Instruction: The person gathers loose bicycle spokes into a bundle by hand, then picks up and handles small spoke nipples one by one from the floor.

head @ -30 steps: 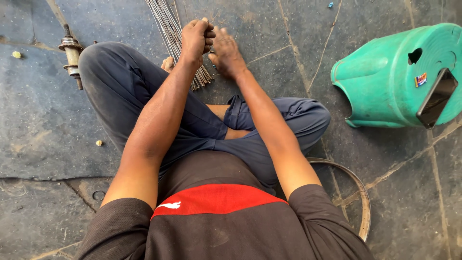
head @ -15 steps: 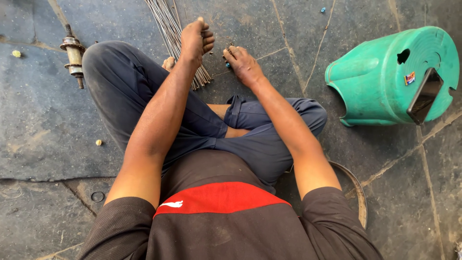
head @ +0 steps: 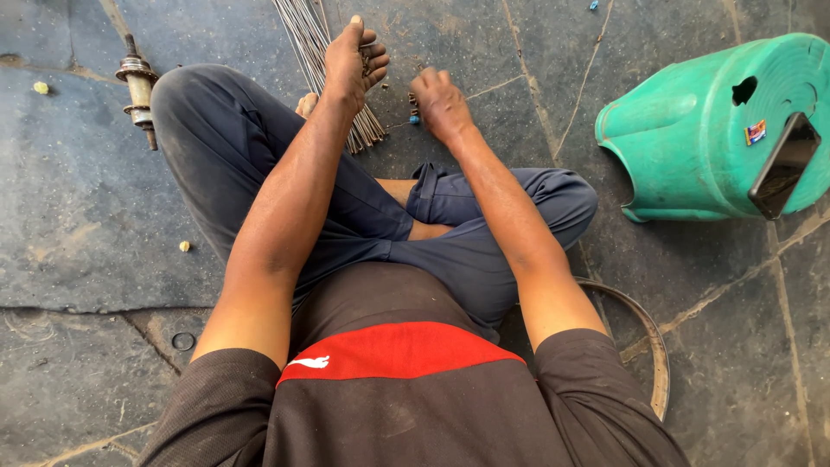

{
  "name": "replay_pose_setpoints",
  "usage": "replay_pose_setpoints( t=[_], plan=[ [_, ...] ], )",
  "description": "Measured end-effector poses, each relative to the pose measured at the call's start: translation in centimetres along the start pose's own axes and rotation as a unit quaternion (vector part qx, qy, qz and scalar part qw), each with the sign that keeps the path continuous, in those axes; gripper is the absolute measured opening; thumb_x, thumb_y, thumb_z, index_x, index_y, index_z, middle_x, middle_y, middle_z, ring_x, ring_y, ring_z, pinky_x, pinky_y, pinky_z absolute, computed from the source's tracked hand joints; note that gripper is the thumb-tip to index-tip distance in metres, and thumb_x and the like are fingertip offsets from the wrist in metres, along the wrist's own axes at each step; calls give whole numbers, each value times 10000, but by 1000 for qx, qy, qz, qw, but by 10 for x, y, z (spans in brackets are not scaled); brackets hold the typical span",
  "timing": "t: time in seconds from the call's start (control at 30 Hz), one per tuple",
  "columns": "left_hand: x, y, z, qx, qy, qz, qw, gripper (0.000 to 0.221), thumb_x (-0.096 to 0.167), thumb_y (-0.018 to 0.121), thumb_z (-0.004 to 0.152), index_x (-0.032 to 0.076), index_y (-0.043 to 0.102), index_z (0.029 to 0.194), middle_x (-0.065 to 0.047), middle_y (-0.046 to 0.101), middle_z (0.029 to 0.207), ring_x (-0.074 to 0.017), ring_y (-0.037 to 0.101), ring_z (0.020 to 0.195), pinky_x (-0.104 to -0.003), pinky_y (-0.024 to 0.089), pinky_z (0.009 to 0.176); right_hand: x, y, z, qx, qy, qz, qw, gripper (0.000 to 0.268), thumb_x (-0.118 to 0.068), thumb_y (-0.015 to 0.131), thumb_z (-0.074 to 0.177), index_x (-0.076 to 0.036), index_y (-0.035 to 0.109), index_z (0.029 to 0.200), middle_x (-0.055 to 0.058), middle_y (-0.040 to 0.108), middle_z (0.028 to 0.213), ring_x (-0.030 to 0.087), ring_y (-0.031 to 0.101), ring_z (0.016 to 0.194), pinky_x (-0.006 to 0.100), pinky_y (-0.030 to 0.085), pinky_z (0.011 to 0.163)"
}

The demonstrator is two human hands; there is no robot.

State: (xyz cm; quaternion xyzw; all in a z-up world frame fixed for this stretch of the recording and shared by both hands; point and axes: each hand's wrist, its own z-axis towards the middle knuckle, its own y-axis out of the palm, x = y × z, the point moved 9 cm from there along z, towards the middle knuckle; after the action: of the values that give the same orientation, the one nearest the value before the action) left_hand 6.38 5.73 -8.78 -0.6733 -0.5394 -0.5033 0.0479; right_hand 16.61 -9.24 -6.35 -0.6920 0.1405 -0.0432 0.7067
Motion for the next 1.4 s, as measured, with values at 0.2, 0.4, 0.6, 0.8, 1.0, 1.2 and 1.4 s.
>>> replay_pose_setpoints(
  t=[0.2, 0.4, 0.6, 0.8, 1.0, 1.2, 1.4],
  plan=[
    [-3, 11, -7, -42, -14, 36, 998, 418, 377, 500, 1019, 2, 609, 1169, -124, 696, 978, -193, 731, 872, -354, 657, 787, 67, 8, -9, 57, 186, 113, 974, 128, 27, 624, 847, -91, 672, 853, 154, 633, 983, 339, 633, 894, 436, 537, 787],
    [-21, 27, -18, -85, -70, 114, 987, 430, 376, 483, 1030, -9, 627, 1157, -139, 705, 984, -216, 730, 891, -358, 662, 816, 99, 24, -16, 35, 345, 459, 818, 136, 26, 582, 868, -41, 693, 908, 116, 681, 854, 183, 653, 664, 303, 552, 573],
    [-36, 42, -24, -134, -146, 100, 975, 433, 406, 463, 1040, 7, 613, 1116, -128, 691, 925, -202, 688, 801, -356, 634, 755, 21, -61, 0, 42, 190, 572, 797, 157, -2, 633, 866, -52, 693, 1002, 39, 690, 977, 142, 693, 744, 264, 628, 605],
    [-21, 39, -24, -117, -111, 54, 985, 377, 352, 501, 1055, 10, 657, 1024, -86, 676, 802, -149, 640, 654, -302, 585, 614, 101, -42, -15, 43, 255, 272, 927, 105, -135, 743, 868, -74, 714, 948, 100, 720, 968, 221, 713, 811, 362, 594, 721],
    [-2, 37, -14, -98, -44, 31, 994, 330, 328, 500, 1055, 42, 656, 999, -48, 675, 795, -99, 616, 648, -253, 529, 574, 77, 25, -16, 76, 144, 156, 974, 129, -29, 639, 879, -16, 691, 996, 234, 664, 1016, 412, 631, 975, 478, 513, 874],
    [2, 32, -21, -78, -54, 42, 995, 328, 335, 501, 1039, 51, 663, 1012, -34, 674, 812, -93, 601, 653, -258, 503, 574, 63, 11, 5, 92, 135, 238, 957, 192, -18, 605, 849, -26, 733, 993, 185, 720, 1020, 350, 679, 986, 458, 525, 908],
    [2, 34, -17, -78, -46, 63, 994, 331, 334, 500, 1037, 49, 668, 1024, -25, 667, 821, -75, 558, 647, -248, 472, 564, 68, 23, -25, -128, 310, 377, 864, 195, -81, 654, 931, -8, 624, 1109, 139, 716, 977, 238, 723, 787, 365, 600, 683]
  ],
)
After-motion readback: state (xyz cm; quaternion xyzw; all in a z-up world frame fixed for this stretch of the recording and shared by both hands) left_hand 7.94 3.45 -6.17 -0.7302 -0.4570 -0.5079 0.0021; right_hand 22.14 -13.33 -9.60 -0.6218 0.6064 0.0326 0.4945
